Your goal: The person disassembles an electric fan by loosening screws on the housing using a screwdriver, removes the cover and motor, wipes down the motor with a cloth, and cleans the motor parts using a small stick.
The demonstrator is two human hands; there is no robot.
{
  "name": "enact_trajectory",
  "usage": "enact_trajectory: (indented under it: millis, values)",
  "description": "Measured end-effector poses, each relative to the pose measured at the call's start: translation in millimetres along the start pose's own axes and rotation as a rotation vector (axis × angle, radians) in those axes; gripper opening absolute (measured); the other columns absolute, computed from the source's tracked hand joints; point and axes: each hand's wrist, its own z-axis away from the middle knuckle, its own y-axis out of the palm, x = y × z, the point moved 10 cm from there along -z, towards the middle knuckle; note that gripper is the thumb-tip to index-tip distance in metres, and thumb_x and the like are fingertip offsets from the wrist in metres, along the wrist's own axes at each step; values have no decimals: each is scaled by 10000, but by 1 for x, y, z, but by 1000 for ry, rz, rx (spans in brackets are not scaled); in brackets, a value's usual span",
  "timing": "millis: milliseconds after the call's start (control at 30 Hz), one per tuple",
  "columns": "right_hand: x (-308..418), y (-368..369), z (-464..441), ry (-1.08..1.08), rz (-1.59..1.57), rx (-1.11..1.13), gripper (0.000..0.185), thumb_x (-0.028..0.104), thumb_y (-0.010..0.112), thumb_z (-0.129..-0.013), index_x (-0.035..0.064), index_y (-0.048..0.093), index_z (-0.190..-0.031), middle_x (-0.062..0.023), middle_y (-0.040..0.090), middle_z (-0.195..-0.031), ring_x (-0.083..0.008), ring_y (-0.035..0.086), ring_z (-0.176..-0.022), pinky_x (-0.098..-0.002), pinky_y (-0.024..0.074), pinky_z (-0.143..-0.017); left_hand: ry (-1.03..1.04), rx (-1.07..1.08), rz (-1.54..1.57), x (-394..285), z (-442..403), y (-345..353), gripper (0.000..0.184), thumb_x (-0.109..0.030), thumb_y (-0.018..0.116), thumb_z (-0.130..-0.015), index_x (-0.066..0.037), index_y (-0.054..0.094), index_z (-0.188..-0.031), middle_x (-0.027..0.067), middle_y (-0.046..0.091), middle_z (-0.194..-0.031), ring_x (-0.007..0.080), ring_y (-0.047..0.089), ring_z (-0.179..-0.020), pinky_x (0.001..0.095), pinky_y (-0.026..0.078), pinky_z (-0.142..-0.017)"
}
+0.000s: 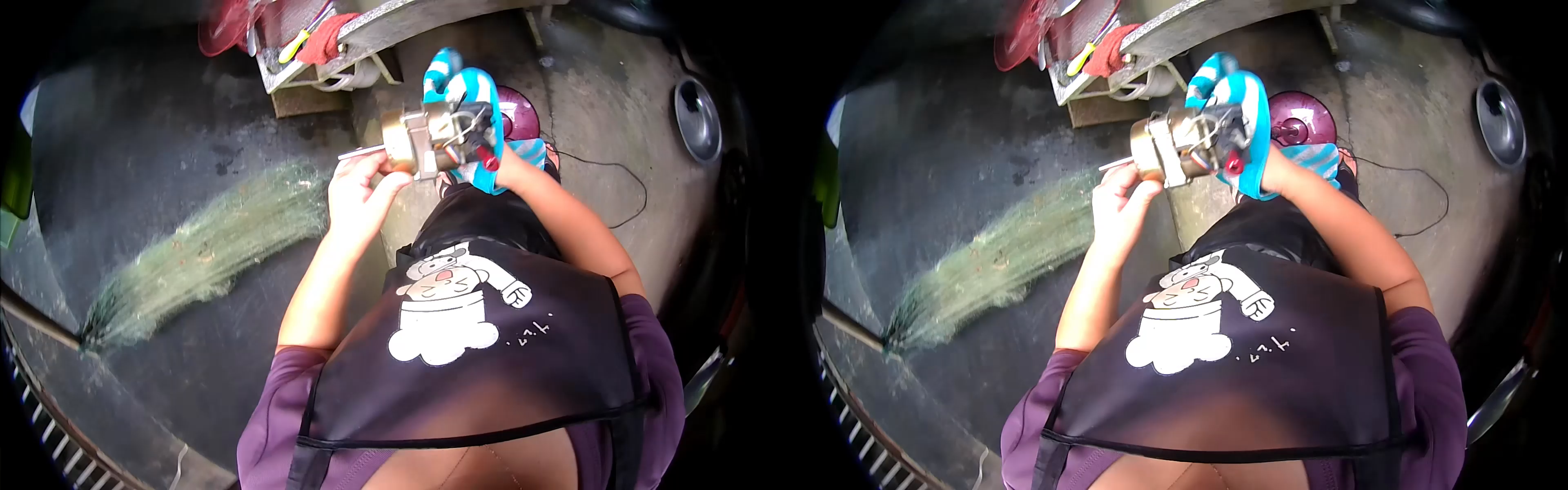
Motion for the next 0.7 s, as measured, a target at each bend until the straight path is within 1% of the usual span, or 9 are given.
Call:
enact_trajectory:
  millis: [67,100,167,267,333,433,467,600,700]
  values:
    - [-11,12,14,-25,241,-225,412,32,655,-828,31,573,-1232,-109,634,-1198,-235,605,-1086,-376,485,-938,22,-29,18,11,-3,6,406,-257,798,-785,17,707,-1070,106,700,-837,236,645,-837,349,503,-804]
    - [-10,22,24,-35,347,-344,359,31,631,-829,24,591,-1186,-117,652,-1145,-262,612,-1067,-388,486,-917,56,30,65,2,-4,11,272,-154,703,-901,71,687,-1054,79,690,-912,132,680,-758,273,519,-729]
    - [42,31,42,-167,435,-737,293,37,605,-823,13,619,-1115,-134,665,-1062,-317,623,-1003,-415,483,-885,140,117,-27,-18,-11,9,273,-145,702,-907,64,694,-1082,81,711,-868,108,675,-727,265,521,-697]
    - [73,45,51,-232,586,-939,279,68,653,-818,3,611,-1086,-136,670,-1011,-292,640,-963,-390,485,-857,88,364,196,2,-13,8,330,-197,669,-946,31,681,-1185,54,733,-862,86,648,-806,251,508,-776]
    - [84,74,42,-71,1171,-709,219,104,672,-851,-25,606,-1015,-114,681,-868,-224,677,-862,-352,528,-747,205,545,263,17,-8,10,448,-171,588,-995,-10,517,-1408,47,710,-944,84,613,-913,244,483,-850]
    - [37,68,77,151,-470,-744,130,128,647,-883,31,637,-968,-64,637,-805,-181,642,-675,-363,530,-576,151,615,227,45,4,-1,583,-157,565,-1004,-79,335,-1533,40,693,-978,96,604,-907,254,491,-843]
    - [49,64,86,101,-538,-758,124,125,628,-910,52,630,-1010,-48,636,-857,-158,627,-716,-328,548,-621,203,571,183,56,2,-7,639,-144,560,-1003,-125,260,-1566,43,683,-1002,94,596,-889,263,496,-850]
    - [64,51,120,55,-846,-613,232,140,617,-942,22,606,-1141,-74,650,-1088,-164,632,-911,-304,546,-818,124,407,210,126,2,-32,611,-117,577,-990,-101,319,-1543,58,692,-1001,92,604,-850,263,510,-831]
    - [68,6,182,-100,-606,-745,311,167,591,-938,0,592,-1200,-116,645,-1187,-216,622,-1046,-358,490,-961,-13,332,195,181,15,-45,644,-113,599,-976,-48,294,-1539,62,702,-995,98,608,-828,251,505,-815]
